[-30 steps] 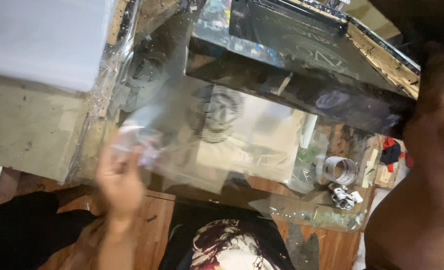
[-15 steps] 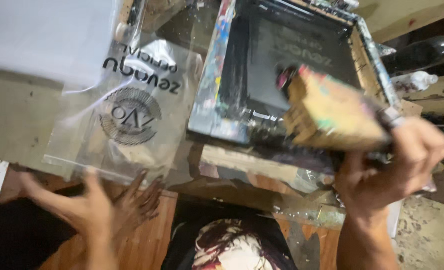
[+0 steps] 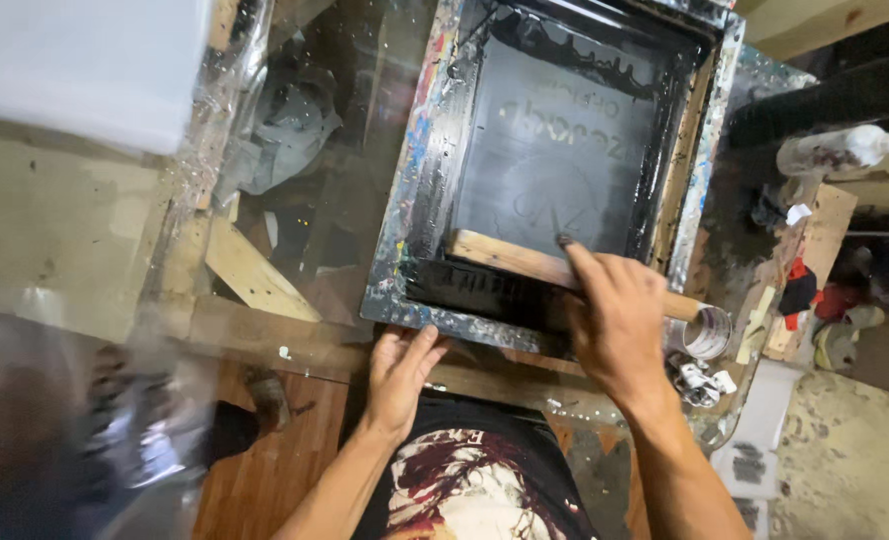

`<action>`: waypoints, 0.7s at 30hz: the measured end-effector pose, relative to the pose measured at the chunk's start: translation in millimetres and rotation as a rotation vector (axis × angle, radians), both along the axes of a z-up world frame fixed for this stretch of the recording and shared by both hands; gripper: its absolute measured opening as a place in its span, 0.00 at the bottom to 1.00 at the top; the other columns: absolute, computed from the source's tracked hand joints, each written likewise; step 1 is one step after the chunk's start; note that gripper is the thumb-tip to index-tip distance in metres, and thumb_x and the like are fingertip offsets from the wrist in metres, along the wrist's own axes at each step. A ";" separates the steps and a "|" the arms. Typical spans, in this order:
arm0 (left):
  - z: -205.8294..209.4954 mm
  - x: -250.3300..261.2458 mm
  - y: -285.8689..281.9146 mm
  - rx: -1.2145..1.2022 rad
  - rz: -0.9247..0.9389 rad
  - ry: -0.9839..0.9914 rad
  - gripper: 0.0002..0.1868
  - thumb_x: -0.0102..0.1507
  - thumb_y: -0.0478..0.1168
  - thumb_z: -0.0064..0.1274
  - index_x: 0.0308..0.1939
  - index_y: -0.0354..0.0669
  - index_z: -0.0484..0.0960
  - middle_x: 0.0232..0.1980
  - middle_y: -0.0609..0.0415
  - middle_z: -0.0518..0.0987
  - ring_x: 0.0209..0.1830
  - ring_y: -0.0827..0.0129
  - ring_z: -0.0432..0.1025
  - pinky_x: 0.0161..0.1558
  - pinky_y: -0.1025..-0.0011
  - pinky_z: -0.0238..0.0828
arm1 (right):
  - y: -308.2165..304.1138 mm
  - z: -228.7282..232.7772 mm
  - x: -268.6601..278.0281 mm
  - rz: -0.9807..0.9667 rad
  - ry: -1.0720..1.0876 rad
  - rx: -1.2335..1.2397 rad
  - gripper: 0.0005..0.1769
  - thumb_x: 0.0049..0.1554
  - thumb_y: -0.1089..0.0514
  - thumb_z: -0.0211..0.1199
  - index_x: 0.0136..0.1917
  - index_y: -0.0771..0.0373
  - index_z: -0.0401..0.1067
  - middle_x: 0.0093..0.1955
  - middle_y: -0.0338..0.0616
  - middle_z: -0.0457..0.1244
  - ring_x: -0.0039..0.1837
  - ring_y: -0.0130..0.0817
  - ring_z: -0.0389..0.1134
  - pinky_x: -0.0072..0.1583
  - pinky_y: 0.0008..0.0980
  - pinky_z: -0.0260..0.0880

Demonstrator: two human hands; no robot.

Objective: The person performs screen printing on white tote bags using a squeegee to pull ink through a screen frame. They repeatedly place a bag under the screen, apply the ink, lift the screen to reveal the printed logo, and move the finished bag aside to repeat the process.

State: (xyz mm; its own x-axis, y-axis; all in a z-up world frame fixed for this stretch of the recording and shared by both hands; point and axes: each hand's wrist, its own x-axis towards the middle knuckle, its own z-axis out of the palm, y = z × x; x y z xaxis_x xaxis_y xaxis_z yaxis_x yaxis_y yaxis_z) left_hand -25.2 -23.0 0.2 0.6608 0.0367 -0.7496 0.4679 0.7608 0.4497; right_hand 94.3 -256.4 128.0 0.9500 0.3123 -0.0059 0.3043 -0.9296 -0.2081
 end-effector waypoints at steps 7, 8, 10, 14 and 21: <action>-37.7 -6.3 -8.5 0.041 0.011 0.047 0.20 0.65 0.35 0.61 0.60 0.34 0.78 0.51 0.48 0.80 0.54 0.63 0.76 0.68 0.53 0.70 | 9.2 -70.9 -8.1 0.065 -0.199 -0.144 0.45 0.45 0.55 0.74 0.76 0.54 0.69 0.59 0.45 0.63 0.63 0.45 0.64 0.65 0.50 0.52; -30.2 -1.7 -8.0 0.026 0.023 0.054 0.20 0.65 0.35 0.62 0.60 0.35 0.78 0.50 0.48 0.80 0.53 0.62 0.76 0.68 0.52 0.71 | 8.0 -77.7 -10.0 0.057 -0.213 -0.165 0.45 0.46 0.52 0.74 0.76 0.50 0.68 0.61 0.45 0.62 0.65 0.45 0.62 0.68 0.53 0.49; -40.8 -11.9 -8.1 0.017 0.031 0.077 0.20 0.65 0.35 0.62 0.60 0.35 0.78 0.49 0.48 0.80 0.53 0.62 0.76 0.68 0.52 0.71 | 7.2 -84.2 -14.9 0.052 -0.218 -0.175 0.40 0.49 0.52 0.72 0.74 0.48 0.70 0.60 0.44 0.62 0.63 0.45 0.63 0.67 0.53 0.48; -21.6 -1.1 -7.5 0.010 0.041 0.104 0.19 0.64 0.35 0.62 0.58 0.35 0.79 0.48 0.50 0.79 0.52 0.64 0.75 0.68 0.53 0.71 | 3.2 -93.6 -6.8 0.051 -0.238 -0.190 0.33 0.54 0.50 0.68 0.73 0.45 0.71 0.59 0.44 0.62 0.62 0.45 0.62 0.66 0.54 0.47; -26.9 -5.4 -7.1 -0.033 0.066 0.131 0.22 0.65 0.32 0.59 0.63 0.37 0.78 0.52 0.50 0.79 0.56 0.63 0.75 0.73 0.48 0.65 | 3.1 -84.0 76.8 0.060 -0.267 -0.270 0.45 0.44 0.54 0.76 0.75 0.46 0.70 0.58 0.45 0.62 0.60 0.46 0.62 0.66 0.51 0.47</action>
State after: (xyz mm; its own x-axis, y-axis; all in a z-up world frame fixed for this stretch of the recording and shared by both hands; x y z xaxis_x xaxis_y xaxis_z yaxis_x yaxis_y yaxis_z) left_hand -30.5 -30.1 -26.7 0.5540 0.0510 -0.8309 0.4692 0.8053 0.3623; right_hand 171.2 -253.3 44.0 0.9095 0.3881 0.1492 0.3698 -0.9191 0.1360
